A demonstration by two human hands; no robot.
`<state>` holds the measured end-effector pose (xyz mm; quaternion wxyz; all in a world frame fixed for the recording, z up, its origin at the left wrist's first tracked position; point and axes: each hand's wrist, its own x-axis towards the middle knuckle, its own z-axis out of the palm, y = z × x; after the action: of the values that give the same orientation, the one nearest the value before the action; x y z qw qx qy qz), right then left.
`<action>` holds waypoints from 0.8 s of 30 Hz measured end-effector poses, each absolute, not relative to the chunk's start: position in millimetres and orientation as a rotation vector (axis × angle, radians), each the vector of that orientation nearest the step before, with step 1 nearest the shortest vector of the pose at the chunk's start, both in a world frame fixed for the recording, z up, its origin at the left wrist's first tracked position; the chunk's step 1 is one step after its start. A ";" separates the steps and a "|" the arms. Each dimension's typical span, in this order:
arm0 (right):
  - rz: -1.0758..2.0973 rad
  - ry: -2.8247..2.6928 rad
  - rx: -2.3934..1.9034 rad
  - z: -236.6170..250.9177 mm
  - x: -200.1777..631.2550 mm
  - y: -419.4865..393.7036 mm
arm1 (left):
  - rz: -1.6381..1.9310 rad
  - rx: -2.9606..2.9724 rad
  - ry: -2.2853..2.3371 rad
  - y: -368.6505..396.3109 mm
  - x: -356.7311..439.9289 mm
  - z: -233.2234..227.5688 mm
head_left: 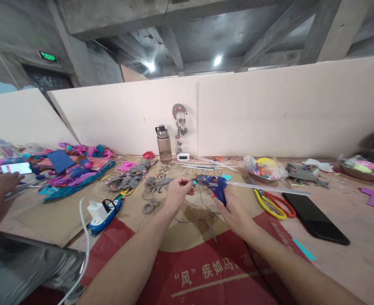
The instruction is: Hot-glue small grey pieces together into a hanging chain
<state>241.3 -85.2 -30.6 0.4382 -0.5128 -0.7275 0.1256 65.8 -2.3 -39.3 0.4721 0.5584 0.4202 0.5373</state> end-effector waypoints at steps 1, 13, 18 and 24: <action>0.308 -1.809 -1.271 -30.4 241.3 -85.3 | 1.308 1.372 1.028 -2.6 65.9 -39.3; 0.340 -1.799 -1.285 -32.9 242.3 -85.5 | 1.289 1.338 1.023 -3.9 65.7 -36.8; 0.405 -1.636 -1.301 -37.0 245.3 -82.0 | 1.279 1.138 0.961 -5.3 65.0 -33.3; 0.653 -1.356 -1.367 -38.7 263.6 -62.5 | 1.260 1.072 0.916 -1.0 63.5 -36.9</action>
<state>263.6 -62.5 -38.7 0.5263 -0.5717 -0.5672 0.2730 63.5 -1.0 -36.9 0.5852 0.4596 0.3929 0.5403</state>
